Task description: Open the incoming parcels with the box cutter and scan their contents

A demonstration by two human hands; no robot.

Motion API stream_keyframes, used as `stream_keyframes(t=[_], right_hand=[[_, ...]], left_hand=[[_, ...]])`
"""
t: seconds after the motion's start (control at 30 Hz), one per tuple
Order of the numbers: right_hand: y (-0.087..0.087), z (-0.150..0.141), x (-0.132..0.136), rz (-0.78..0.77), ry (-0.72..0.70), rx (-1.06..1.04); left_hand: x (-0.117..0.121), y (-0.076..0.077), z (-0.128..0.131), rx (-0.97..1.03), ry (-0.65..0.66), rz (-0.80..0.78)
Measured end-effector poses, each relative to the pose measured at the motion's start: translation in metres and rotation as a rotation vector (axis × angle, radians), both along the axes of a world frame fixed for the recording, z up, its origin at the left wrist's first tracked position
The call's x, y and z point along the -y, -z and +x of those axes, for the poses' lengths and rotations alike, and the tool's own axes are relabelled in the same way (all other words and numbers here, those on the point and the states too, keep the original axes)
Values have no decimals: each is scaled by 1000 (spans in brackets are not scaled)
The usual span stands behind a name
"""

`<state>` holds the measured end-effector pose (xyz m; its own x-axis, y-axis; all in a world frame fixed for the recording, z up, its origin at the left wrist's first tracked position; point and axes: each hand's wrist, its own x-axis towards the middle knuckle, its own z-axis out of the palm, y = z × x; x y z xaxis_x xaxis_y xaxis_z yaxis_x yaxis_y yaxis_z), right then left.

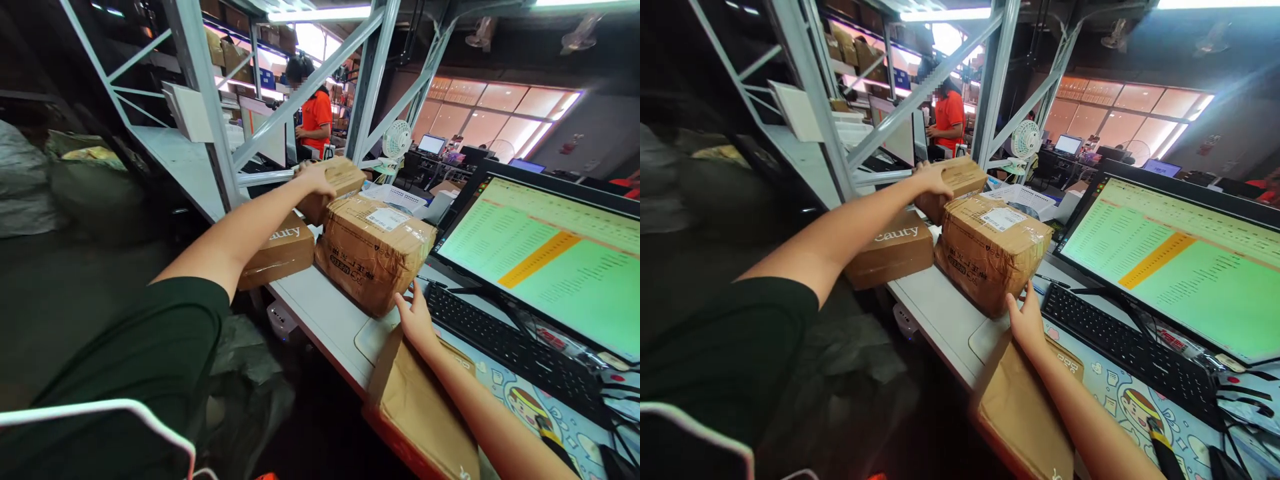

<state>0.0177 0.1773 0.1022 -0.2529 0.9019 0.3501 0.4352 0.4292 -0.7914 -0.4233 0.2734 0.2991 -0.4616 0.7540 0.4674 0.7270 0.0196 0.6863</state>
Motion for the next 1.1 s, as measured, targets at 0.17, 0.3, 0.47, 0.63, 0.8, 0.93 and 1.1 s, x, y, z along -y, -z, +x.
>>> stream_keyframes(t=[0.17,0.3,0.47,0.63,0.8,0.93,1.1], right_hand=[[0,3,-4,11,-40,9],[1,3,-4,17,-58,7],[-7,0,3,-10,-70,21],[-42,11,0,-292,-50,16],[-68,14,-12,-608,81,-188],[-62,-6,-14,-819,-80,-209],[-54,-43,-14,-801,-167,-257]], left_hand=[[55,-94,32,-401,-95,-294],[105,-163,57,-441,19,-189],[110,-182,103,-367,305,-309],[77,-146,150,-364,418,-359],[78,-102,156,-152,300,45],[89,-46,135,-126,380,313],[80,-6,90,-172,406,390]])
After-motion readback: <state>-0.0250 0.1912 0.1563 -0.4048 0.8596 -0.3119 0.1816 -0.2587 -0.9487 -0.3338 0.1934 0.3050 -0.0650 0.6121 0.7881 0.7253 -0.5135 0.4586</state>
